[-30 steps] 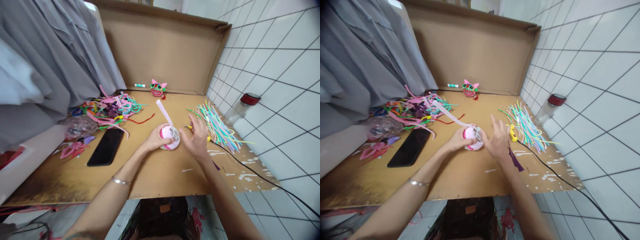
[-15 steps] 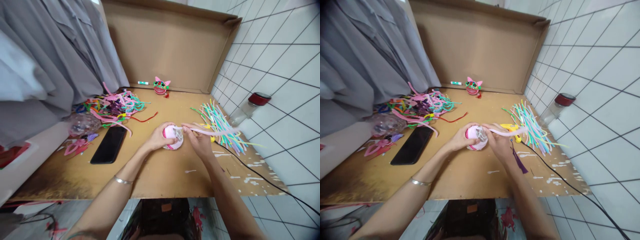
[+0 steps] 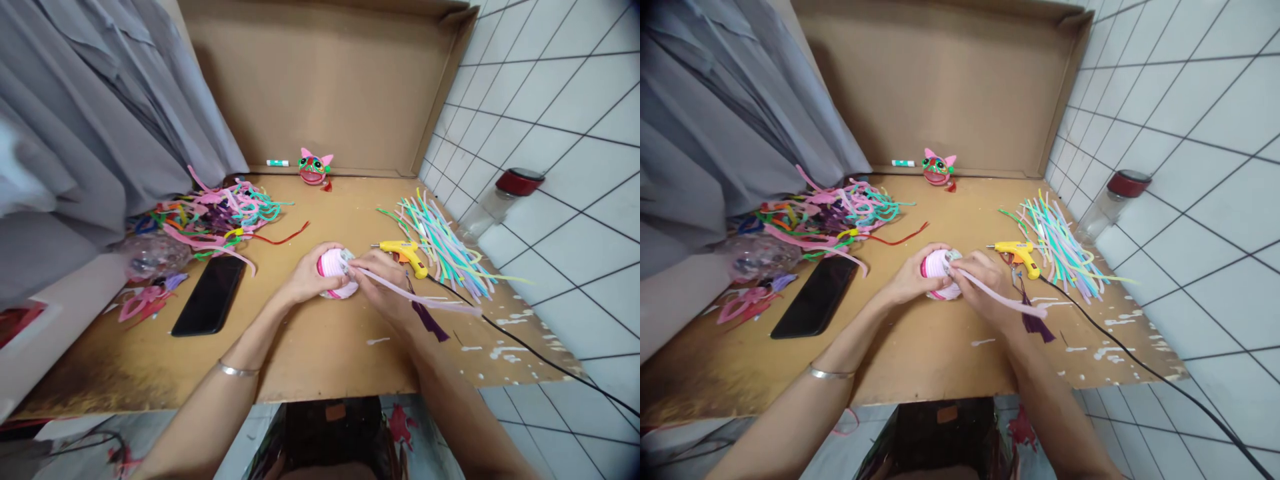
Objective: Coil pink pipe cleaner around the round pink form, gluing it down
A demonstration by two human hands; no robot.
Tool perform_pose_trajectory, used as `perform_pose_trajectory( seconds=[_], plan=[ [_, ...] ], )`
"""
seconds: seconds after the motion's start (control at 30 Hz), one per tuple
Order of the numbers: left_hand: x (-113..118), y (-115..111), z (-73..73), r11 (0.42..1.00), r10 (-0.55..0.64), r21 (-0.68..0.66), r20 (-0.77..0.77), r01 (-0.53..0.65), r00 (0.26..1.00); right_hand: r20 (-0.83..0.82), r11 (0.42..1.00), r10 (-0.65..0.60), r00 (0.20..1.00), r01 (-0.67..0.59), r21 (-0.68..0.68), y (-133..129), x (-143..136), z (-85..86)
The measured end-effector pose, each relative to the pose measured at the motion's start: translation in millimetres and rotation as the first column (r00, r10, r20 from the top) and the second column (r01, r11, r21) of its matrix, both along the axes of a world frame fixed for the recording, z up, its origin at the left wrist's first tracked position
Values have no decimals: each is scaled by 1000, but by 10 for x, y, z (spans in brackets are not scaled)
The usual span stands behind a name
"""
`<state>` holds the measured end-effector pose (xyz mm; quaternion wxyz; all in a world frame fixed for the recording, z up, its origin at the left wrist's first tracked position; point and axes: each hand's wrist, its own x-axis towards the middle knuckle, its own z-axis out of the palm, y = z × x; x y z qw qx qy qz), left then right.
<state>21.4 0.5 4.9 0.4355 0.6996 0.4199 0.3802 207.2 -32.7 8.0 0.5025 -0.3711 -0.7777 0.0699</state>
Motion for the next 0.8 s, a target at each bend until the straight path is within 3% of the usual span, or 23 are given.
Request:
perform_pose_trajectory(
  seconds=[0.23, 0.8],
  plan=[
    [-10, 7, -12, 1000, -12, -2, 14, 12, 1000, -11, 996, -89, 996, 89, 0, -52, -35, 44],
    [-3, 5, 1, 1000, -14, 20, 6, 14, 1000, 17, 998, -66, 998, 66, 25, -84, -69, 51]
  ],
)
